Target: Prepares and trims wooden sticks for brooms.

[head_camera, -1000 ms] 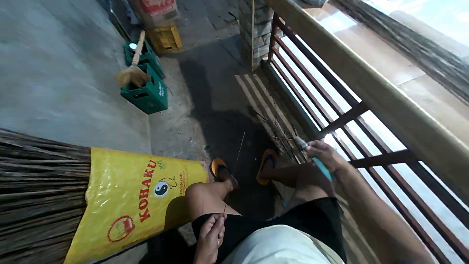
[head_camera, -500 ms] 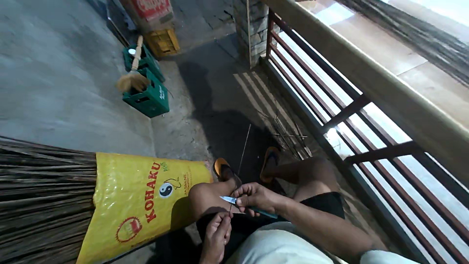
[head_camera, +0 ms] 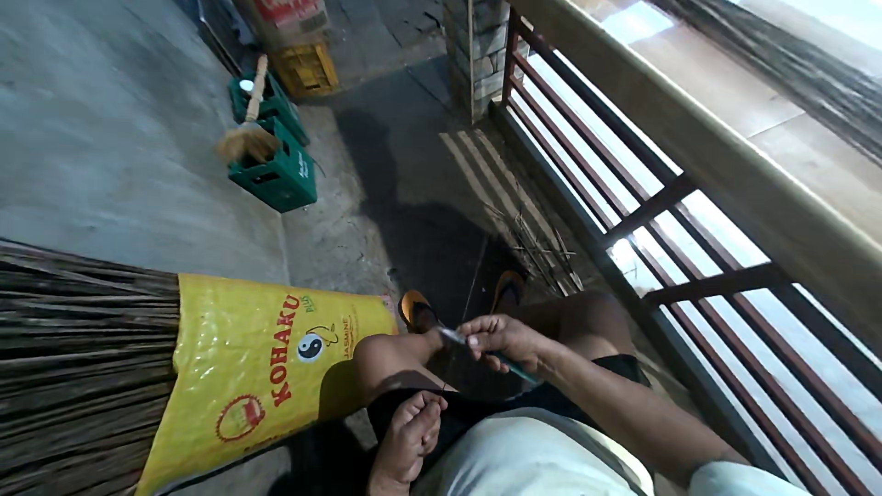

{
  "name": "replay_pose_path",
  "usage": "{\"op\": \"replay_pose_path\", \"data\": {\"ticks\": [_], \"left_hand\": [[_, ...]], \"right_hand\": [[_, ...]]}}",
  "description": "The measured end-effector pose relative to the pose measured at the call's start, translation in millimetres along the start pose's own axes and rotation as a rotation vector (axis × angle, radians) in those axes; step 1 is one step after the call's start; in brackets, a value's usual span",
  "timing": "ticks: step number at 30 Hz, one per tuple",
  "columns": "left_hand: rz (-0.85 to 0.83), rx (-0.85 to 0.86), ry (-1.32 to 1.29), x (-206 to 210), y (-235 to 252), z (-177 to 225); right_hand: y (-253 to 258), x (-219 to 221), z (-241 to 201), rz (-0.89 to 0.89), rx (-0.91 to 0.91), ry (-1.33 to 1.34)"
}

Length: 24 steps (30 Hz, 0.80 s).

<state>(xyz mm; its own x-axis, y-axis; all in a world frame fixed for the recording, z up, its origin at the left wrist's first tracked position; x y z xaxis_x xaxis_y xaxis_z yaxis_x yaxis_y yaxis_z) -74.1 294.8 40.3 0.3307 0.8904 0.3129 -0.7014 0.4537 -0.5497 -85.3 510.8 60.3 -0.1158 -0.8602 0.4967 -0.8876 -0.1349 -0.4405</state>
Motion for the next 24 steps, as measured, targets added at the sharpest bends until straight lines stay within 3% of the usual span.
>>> {"op": "replay_pose_path", "data": {"ticks": [10, 19, 21, 24], "left_hand": [[-0.004, -0.065, -0.021, -22, -11, -4], [0.087, -0.094, 0.018, -61, -35, -22], [0.17, -0.067, 0.046, -59, -27, -17], [0.255, 0.022, 0.083, -44, -8, -3]], "right_hand": [[12, -33, -21, 0.145, -0.061, 0.099], [-2, -135, -74, 0.648, -0.274, 0.201], [-8, -115, -72, 0.597, -0.277, 0.049], [-8, -48, -34, 0.294, -0.164, -0.123]]}}
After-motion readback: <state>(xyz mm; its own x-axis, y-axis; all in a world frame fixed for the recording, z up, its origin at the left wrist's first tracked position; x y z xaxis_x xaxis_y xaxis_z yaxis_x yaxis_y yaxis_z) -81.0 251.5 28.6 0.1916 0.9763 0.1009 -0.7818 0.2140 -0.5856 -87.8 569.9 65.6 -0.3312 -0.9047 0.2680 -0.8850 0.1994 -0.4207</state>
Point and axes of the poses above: each hand's wrist, its own y-axis towards the middle knuckle, its own x-axis out of the palm, z = x × y, the point moved 7 cm from there along y, towards the middle knuckle, and after that the axes turned 11 degrees about z, right-handed, at the moved point
